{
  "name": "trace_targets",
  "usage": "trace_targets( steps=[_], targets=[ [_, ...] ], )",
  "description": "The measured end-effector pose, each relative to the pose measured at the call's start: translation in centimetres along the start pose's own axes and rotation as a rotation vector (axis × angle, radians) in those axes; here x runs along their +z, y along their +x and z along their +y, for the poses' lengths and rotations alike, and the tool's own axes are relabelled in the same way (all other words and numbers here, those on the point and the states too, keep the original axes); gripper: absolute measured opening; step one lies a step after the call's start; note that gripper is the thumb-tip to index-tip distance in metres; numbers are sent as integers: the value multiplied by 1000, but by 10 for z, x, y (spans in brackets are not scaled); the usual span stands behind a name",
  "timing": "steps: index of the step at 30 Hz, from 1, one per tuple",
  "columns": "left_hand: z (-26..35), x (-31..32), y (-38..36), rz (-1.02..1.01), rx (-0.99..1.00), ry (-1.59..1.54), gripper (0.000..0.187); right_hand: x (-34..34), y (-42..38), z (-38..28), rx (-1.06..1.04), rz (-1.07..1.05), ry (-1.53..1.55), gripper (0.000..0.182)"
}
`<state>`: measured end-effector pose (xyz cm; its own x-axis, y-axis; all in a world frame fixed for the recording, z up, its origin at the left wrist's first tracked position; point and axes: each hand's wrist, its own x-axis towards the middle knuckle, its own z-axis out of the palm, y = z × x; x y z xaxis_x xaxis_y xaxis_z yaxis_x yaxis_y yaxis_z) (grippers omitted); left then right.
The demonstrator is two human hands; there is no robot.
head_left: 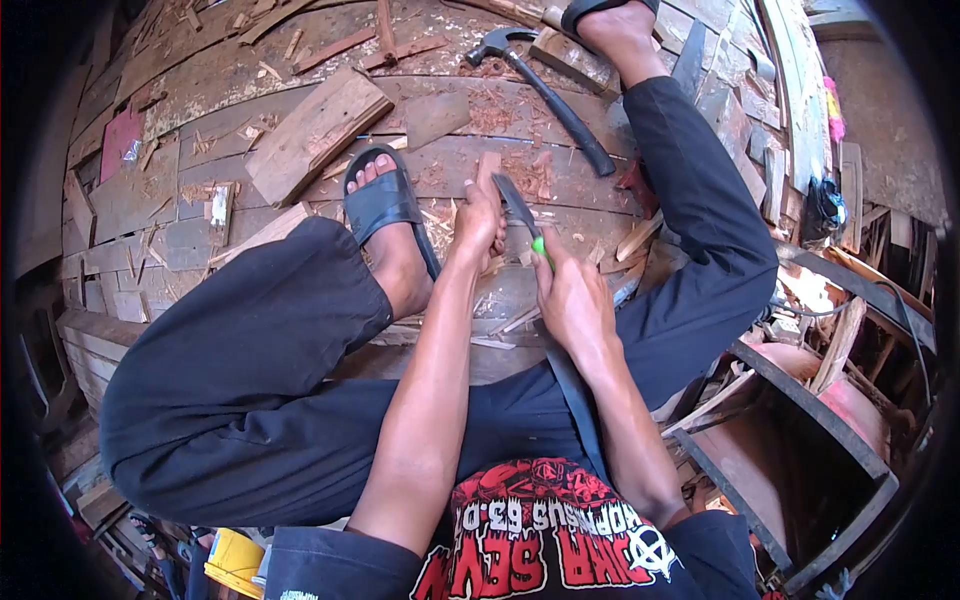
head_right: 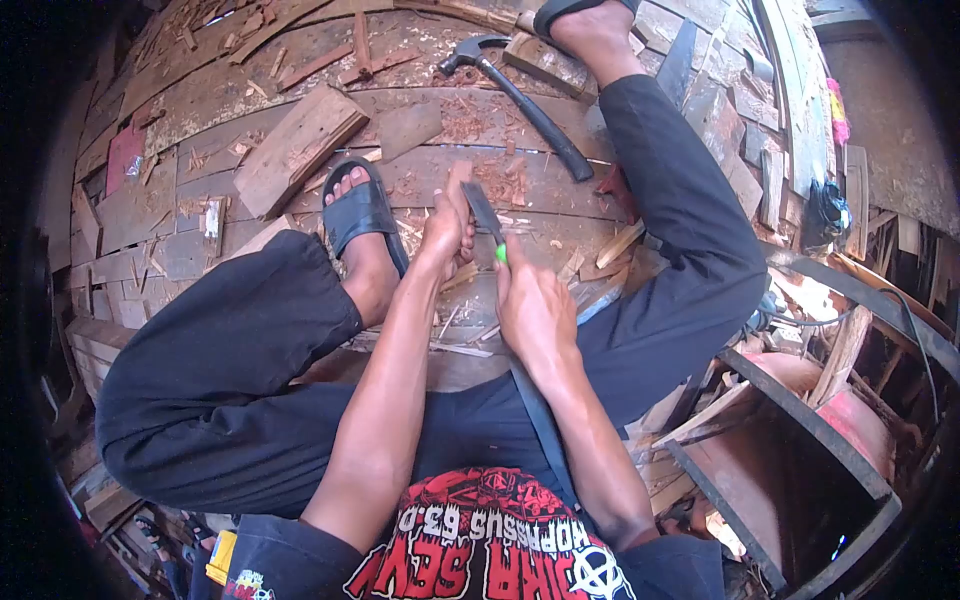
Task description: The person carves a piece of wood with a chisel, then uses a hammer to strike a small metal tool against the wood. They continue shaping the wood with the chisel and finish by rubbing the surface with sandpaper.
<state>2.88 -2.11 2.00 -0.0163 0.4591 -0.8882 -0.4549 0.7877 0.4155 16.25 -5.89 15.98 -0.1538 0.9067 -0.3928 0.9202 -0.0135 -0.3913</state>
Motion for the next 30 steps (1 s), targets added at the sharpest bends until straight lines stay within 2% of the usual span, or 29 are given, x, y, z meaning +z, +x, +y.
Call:
trace_targets(
  steps=[5, 10, 13, 17, 18, 26, 29, 30],
  targets=[
    [1, -1, 2, 0, -62, -58, 70, -5, -7, -3, 8, -9, 1, 43],
    [1, -5, 4, -7, -35, -4, 67, 3, -11, -3, -9, 9, 21, 43],
    [-1, -4, 9, -27, -77, -145, 66, 6, -5, -1, -13, 12, 22, 44],
    [-2, -10, 8, -79, -92, -98, 68, 3, -19, 2, -1, -26, 2, 45],
    [-5, -4, 6, -25, -54, -94, 71, 8, -16, 1, -1, 14, 19, 46],
    [-9, -6, 10, 0, -2, 4, 69, 9, -10, -7, 39, -22, 17, 45],
    [-3, 5, 1, -35, -83, -214, 69, 13, -1, -4, 14, 11, 2, 45],
    [-8, 3, 9, 1, -64, -151, 71, 15, 1, -1, -2, 33, -14, 45]
  ],
)
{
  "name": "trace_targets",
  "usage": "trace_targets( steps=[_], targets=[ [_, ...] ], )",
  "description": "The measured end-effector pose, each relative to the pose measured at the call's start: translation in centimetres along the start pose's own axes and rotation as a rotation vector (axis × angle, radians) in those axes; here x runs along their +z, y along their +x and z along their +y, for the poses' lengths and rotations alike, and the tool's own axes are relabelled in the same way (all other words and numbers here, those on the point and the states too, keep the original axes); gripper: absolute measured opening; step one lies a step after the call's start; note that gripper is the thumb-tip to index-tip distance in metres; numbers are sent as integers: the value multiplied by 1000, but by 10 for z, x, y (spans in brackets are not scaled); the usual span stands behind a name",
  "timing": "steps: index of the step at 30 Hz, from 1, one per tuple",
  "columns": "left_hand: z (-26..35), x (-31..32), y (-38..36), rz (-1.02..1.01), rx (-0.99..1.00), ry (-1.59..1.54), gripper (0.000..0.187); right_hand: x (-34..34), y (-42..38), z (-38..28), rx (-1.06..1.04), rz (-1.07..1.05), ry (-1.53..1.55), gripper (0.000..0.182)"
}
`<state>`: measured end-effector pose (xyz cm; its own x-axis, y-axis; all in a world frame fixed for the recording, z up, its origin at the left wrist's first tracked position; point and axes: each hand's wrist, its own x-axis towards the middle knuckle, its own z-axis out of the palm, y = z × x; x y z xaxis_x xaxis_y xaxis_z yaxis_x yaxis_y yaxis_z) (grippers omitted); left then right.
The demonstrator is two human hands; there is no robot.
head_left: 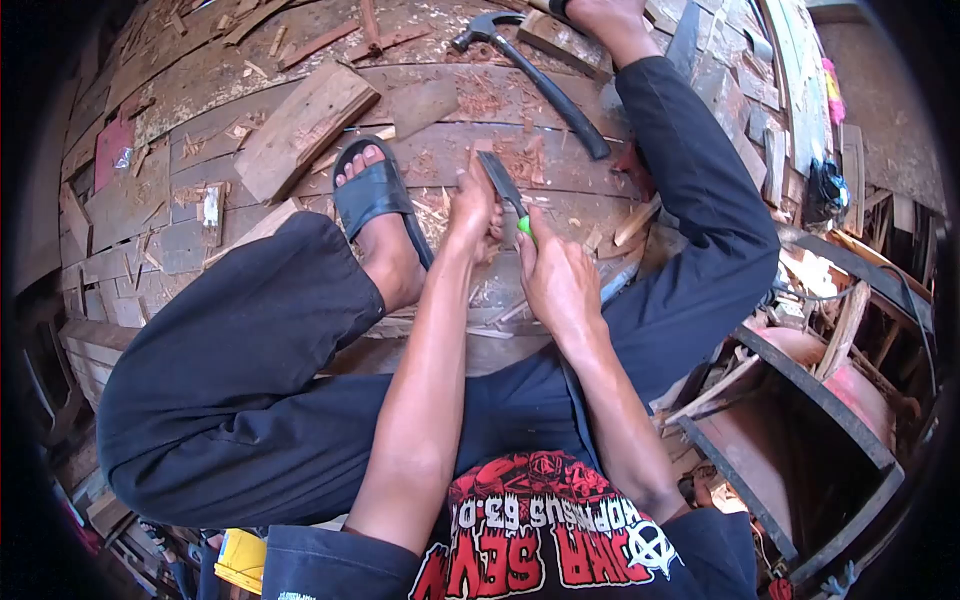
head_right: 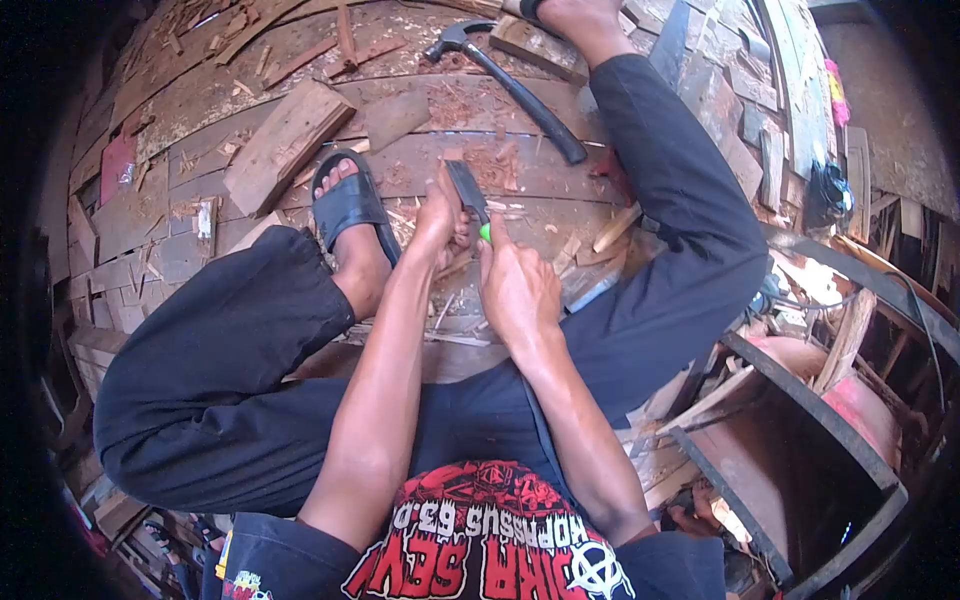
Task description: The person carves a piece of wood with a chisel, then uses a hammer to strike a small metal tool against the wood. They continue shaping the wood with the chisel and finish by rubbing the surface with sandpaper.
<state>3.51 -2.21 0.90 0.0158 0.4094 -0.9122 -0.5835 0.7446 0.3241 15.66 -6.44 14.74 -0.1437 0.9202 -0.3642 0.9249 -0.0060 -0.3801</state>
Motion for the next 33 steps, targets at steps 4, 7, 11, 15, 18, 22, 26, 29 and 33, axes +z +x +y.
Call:
trace_targets(
  steps=[4, 7, 11, 15, 18, 22, 26, 29, 33],
  targets=[
    [16, 1, -20, -50, 24, 191, 75, -4, -13, 2, 0, -23, 40, 45],
    [8, 0, -1, -106, -110, -89, 76, 7, 5, 4, 1, 14, 38, 47],
    [8, -7, -2, -121, 44, 119, 77, 3, -9, 8, -10, -25, 47, 46],
    [5, -4, -3, -125, -71, -24, 75, 12, 26, 10, 20, 15, 76, 45],
    [3, -13, 0, -122, -48, 56, 72, 2, 22, 12, -29, 12, 128, 44],
    [1, -7, -10, -78, -55, 40, 69, -11, -4, 9, 9, -40, 121, 45],
    [1, -6, -13, -18, -25, 143, 70, -19, -10, 4, 52, -89, 57, 45],
    [-4, -1, -10, 10, 59, 228, 71, -15, 1, 2, 43, -68, 5, 46],
    [-6, -2, 2, 12, 76, 206, 74, -10, -6, 8, 30, -40, -27, 45]
  ],
)
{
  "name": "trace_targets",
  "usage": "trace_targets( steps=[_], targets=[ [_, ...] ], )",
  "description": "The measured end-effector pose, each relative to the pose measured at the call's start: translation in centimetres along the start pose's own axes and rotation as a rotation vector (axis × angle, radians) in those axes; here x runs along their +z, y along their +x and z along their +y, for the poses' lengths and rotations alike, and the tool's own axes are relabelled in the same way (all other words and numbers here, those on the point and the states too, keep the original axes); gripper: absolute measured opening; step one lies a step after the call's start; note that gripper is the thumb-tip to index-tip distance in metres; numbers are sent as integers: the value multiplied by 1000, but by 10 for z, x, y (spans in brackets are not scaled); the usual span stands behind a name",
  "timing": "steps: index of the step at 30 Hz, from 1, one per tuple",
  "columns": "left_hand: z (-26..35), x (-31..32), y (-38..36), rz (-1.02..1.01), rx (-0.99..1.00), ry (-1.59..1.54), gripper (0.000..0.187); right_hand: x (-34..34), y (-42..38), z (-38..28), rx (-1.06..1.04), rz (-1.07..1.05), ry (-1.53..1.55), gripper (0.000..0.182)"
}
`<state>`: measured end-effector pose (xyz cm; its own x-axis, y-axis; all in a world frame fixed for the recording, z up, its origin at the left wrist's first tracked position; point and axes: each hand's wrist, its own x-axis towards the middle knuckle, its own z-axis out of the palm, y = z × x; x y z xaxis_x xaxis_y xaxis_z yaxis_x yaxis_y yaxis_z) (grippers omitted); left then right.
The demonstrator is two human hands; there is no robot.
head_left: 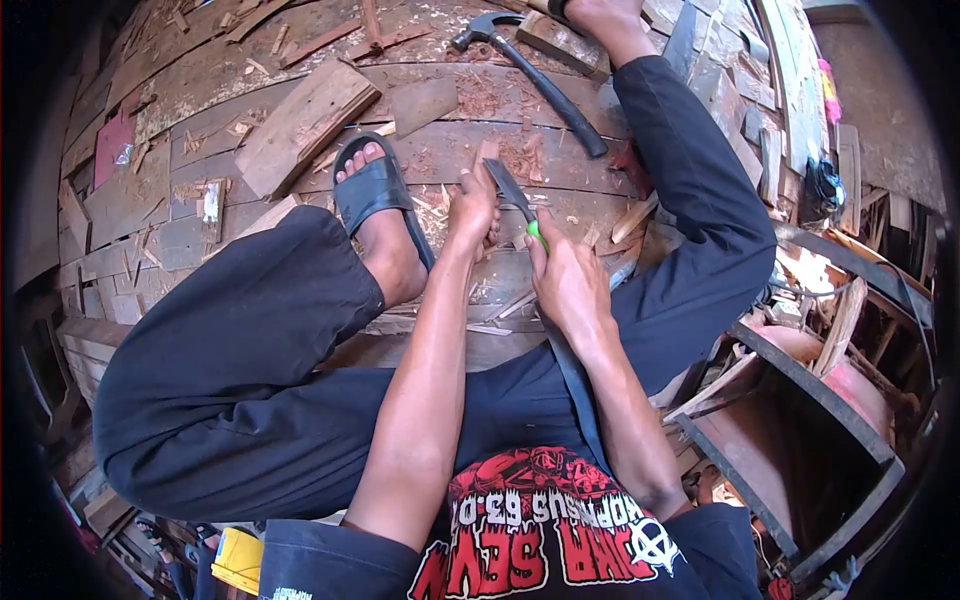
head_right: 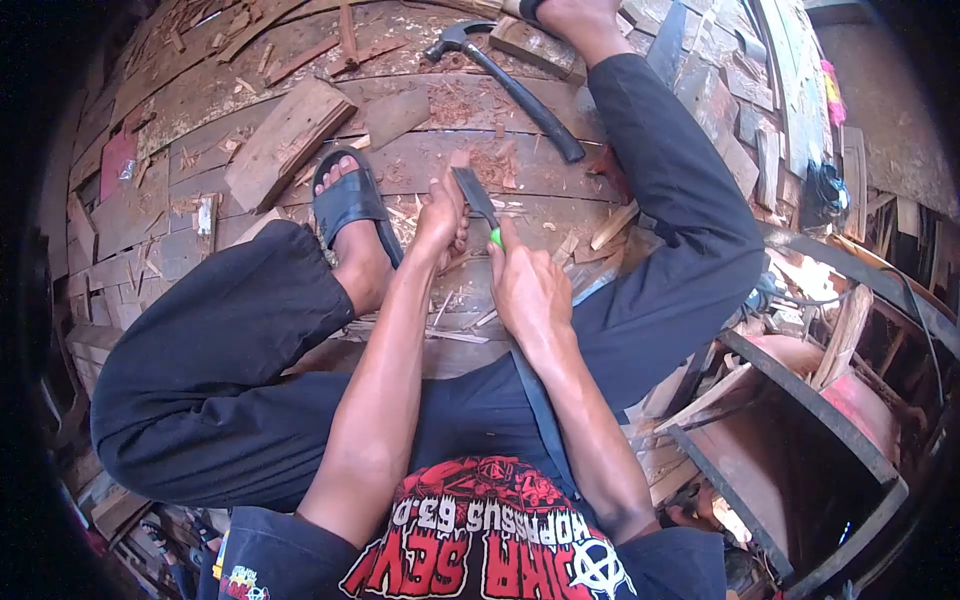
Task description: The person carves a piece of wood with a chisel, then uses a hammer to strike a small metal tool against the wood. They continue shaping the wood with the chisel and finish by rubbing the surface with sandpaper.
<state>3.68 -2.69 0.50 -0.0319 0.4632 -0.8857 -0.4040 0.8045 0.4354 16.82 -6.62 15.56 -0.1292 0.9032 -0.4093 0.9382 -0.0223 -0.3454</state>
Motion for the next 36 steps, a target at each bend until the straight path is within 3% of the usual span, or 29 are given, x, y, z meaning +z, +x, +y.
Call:
trace_targets(
  steps=[2, 6, 19, 27, 36],
  targets=[
    [-2, -6, 2, 16, 64, 63, 75, -5, -5, -7, 7, -27, -17, 45],
    [0, 3, 0, 20, -73, -76, 75, -1, -3, -1, -7, 1, -28, 44],
    [3, -1, -8, -18, -13, -19, 72, 12, -7, -4, -38, 6, -29, 44],
    [1, -1, -11, -15, -51, -76, 57, -12, -6, -20, -43, -56, -113, 42],
    [-6, -16, -4, -459, -128, -475, 52, -19, -4, -15, -12, -42, -51, 43]
  ],
)
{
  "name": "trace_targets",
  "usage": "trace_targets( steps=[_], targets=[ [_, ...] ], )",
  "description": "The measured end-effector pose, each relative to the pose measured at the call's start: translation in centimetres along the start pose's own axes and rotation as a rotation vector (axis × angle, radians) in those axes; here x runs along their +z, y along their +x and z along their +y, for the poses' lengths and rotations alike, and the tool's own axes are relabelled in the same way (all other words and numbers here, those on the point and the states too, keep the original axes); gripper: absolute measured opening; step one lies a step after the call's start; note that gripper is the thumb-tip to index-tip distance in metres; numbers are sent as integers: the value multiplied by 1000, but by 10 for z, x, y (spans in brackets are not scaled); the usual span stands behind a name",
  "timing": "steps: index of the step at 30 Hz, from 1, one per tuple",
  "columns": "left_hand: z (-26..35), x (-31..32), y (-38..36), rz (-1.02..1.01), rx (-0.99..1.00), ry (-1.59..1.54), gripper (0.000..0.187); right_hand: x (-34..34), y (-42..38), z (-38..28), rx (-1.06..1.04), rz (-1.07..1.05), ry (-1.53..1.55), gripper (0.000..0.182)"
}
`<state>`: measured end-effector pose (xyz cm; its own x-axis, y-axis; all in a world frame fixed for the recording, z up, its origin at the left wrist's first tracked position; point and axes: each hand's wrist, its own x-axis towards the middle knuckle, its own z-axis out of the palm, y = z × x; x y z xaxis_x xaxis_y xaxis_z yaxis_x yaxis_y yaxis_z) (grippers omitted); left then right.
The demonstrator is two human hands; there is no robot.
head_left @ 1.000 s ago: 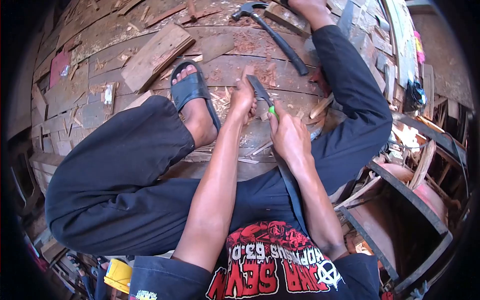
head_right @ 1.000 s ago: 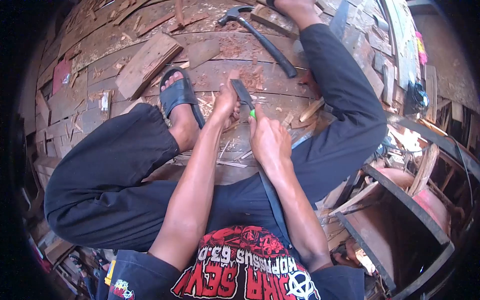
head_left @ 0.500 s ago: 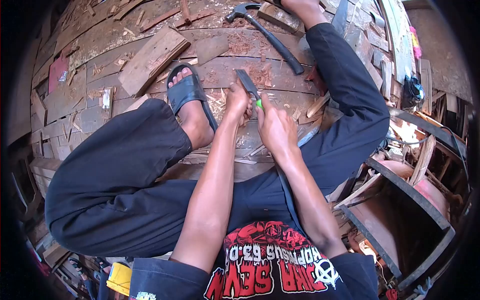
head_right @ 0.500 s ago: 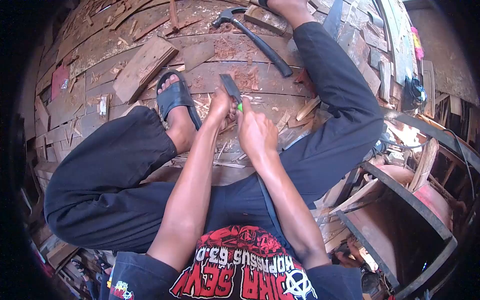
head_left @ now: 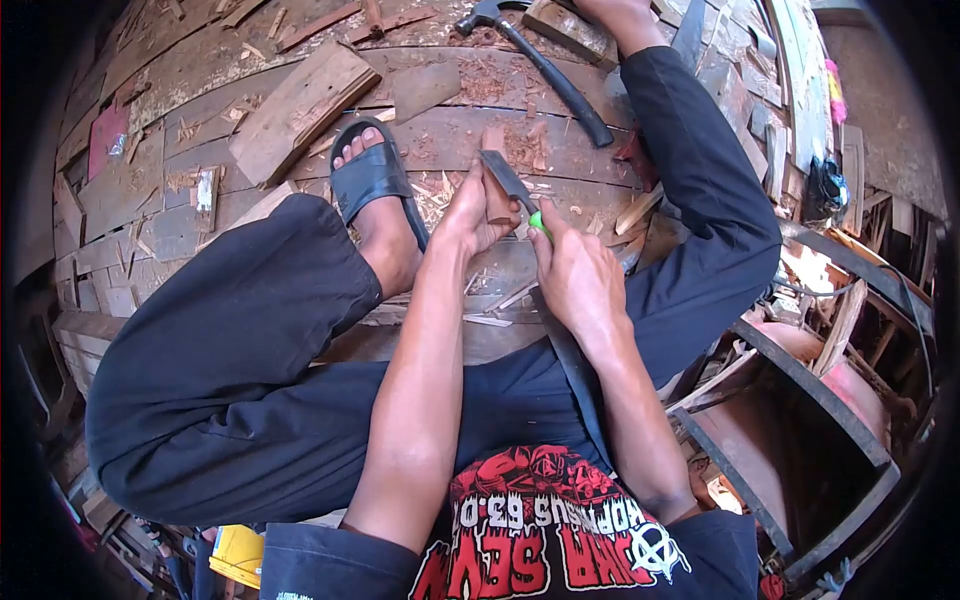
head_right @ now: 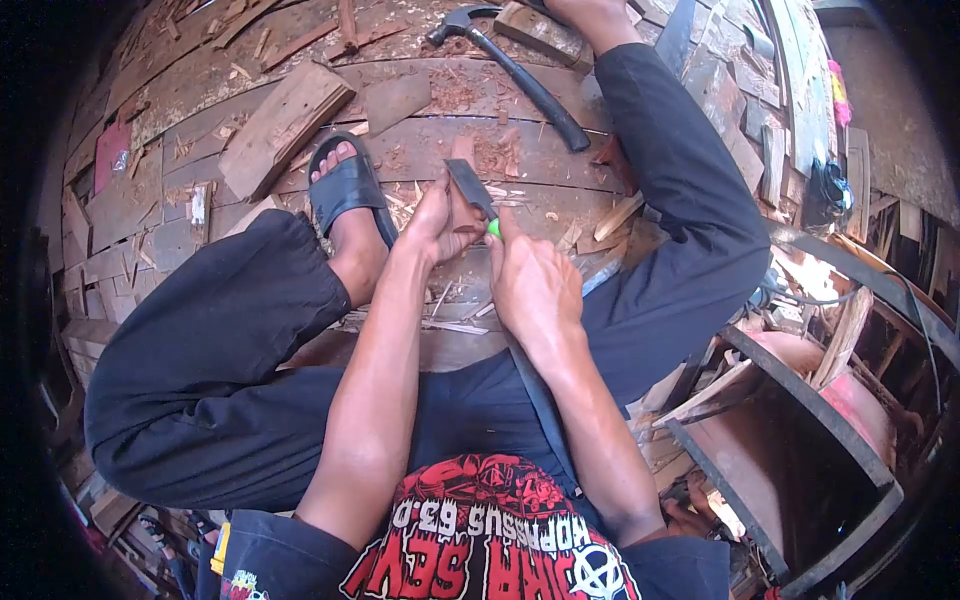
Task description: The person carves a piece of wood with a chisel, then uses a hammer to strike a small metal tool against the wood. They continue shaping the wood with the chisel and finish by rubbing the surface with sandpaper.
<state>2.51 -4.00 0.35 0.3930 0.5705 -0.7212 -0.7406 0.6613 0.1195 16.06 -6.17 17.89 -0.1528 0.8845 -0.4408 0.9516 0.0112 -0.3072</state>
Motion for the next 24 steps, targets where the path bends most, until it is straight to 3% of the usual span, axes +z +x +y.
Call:
trace_targets(
  steps=[6, 15, 18, 24],
  targets=[
    [4, 1, 0, -28, -32, -150, 53, -14, 5, 4, 17, -58, -31, 44],
    [1, 2, 5, 16, -36, 17, 57, 1, 10, 0, 54, -31, -56, 37],
    [-1, 18, 1, 216, -29, 63, 56, 22, 46, 13, 90, 2, -17, 31],
    [-2, 6, 4, 76, -11, 105, 59, -6, 25, 18, 0, -49, 55, 28]
  ],
)
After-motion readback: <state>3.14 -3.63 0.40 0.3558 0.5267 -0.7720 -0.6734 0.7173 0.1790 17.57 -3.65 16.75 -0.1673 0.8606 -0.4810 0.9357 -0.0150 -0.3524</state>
